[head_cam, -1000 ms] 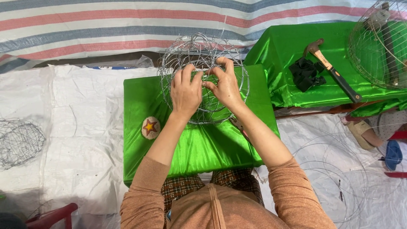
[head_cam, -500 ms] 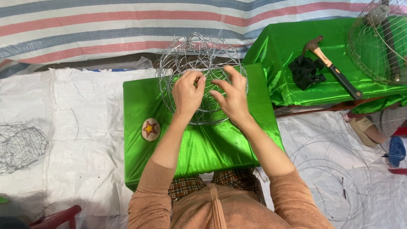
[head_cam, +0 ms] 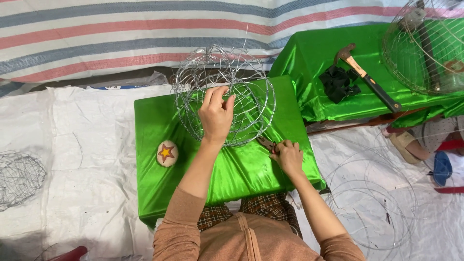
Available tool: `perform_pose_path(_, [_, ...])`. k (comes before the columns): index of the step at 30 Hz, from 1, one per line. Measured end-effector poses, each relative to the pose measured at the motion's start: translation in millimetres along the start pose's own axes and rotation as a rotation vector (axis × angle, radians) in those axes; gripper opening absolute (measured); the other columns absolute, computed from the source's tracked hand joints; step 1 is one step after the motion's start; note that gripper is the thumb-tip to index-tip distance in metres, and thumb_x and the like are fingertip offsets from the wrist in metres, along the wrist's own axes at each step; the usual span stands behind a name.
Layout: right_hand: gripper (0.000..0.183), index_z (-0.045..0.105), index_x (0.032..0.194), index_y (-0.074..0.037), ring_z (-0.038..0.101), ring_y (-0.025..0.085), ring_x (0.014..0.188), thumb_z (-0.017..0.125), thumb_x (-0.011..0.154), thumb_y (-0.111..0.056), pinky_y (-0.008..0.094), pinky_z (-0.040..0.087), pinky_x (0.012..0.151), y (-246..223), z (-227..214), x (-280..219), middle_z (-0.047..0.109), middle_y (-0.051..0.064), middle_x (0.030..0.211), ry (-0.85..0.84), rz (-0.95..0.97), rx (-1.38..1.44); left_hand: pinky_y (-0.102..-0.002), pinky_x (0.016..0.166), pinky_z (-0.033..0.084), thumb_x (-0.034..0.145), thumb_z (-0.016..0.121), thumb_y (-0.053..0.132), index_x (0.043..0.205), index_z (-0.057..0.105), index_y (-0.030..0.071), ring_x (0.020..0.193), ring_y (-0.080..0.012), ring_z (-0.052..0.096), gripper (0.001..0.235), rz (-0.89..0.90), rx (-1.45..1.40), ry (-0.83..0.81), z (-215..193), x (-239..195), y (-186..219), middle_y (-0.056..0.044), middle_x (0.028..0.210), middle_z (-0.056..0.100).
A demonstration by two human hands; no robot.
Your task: The person assembles a wire mesh basket by hand and using pliers to twist and cut metal wire segments.
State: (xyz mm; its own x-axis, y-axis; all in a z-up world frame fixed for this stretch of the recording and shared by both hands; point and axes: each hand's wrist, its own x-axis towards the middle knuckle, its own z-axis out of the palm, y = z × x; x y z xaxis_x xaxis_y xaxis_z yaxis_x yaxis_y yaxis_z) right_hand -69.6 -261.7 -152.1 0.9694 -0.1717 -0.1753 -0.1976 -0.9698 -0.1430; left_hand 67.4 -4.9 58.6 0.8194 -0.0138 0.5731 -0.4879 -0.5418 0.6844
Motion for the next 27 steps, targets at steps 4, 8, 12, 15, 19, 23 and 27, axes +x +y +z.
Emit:
perform_pose_path(4, [0.037, 0.080, 0.095, -0.015, 0.061, 0.038, 0.109, 0.088, 0.071, -0.041, 0.054, 0.061, 0.081, 21.7, 24.2, 8.5, 0.063, 0.006, 0.127, -0.063, -0.019, -0.080, -0.029, 0.056, 0.062, 0.093, 0.071, -0.001, 0.113, 0.068, -0.002, 0.073, -0.0240, 0.073, 0.020, 0.008, 0.038, -0.011, 21.7, -13.0, -30.7, -0.014, 0.090, 0.071])
perform_pose_path(8, [0.039, 0.082, 0.096, -0.011, 0.064, 0.038, 0.107, 0.086, 0.067, -0.037, 0.052, 0.064, 0.081, 43.5, 51.5, 14.1, 0.064, 0.006, 0.126, -0.117, -0.053, -0.081, -0.024, 0.059, 0.061, 0.101, 0.059, 0.001, 0.116, 0.068, 0.001, 0.075, -0.0206, 0.072, 0.018, 0.136, 0.213, -0.083, 22.2, -22.0, -26.9, -0.014, 0.091, 0.071])
perform_pose_path(12, [0.035, 0.083, 0.094, -0.009, 0.064, 0.037, 0.110, 0.083, 0.069, -0.034, 0.050, 0.063, 0.085, 39.0, 40.1, 12.4, 0.064, 0.008, 0.126, -0.135, -0.041, -0.039, -0.027, 0.056, 0.058, 0.102, 0.053, -0.003, 0.125, 0.065, -0.002, 0.064, -0.0184, 0.064, 0.025, 0.165, -0.023, 0.132, 37.8, -30.2, -40.6, -0.014, 0.091, 0.068])
perform_pose_path(15, [0.030, 0.082, 0.096, -0.010, 0.062, 0.035, 0.112, 0.082, 0.072, -0.028, 0.049, 0.063, 0.085, 33.7, 34.0, 6.3, 0.064, 0.007, 0.126, -0.141, -0.035, -0.056, -0.018, 0.054, 0.053, 0.105, 0.045, 0.000, 0.125, 0.056, 0.003, 0.059, -0.0067, 0.056, 0.023, -0.068, -0.425, 0.370, 46.9, -28.5, -52.3, -0.006, 0.091, 0.064])
perform_pose_path(19, [0.029, 0.080, 0.104, -0.014, 0.063, 0.040, 0.112, 0.077, 0.080, -0.031, 0.052, 0.062, 0.087, -6.6, -55.3, -11.9, 0.064, 0.011, 0.126, -0.115, -0.047, 0.092, -0.018, 0.051, 0.048, 0.104, 0.045, -0.001, 0.117, 0.053, 0.007, 0.053, -0.0055, 0.056, 0.018, -0.116, -0.418, 0.419, 50.9, -23.9, -64.0, -0.001, 0.085, 0.061])
perform_pose_path(23, [0.033, 0.080, 0.103, -0.016, 0.062, 0.038, 0.113, 0.081, 0.078, -0.038, 0.049, 0.062, 0.088, 0.8, -43.7, -5.9, 0.063, 0.008, 0.126, -0.135, 0.031, 0.033, -0.024, 0.068, 0.047, 0.099, 0.046, -0.008, 0.111, 0.062, 0.006, 0.073, -0.0130, 0.054, 0.024, -0.117, -0.204, 0.196, 33.1, -10.0, -42.7, -0.005, 0.093, 0.056])
perform_pose_path(27, [0.040, 0.081, 0.102, -0.014, 0.056, 0.038, 0.119, 0.086, 0.073, -0.041, 0.051, 0.062, 0.089, 7.4, -14.5, -8.6, 0.055, 0.007, 0.138, -0.227, 0.067, -0.056, -0.034, 0.095, 0.041, 0.094, 0.060, -0.004, 0.107, 0.071, 0.009, 0.114, -0.0236, 0.045, 0.022, 0.162, 0.302, 0.194, 9.0, -3.3, -9.6, -0.011, 0.121, 0.044])
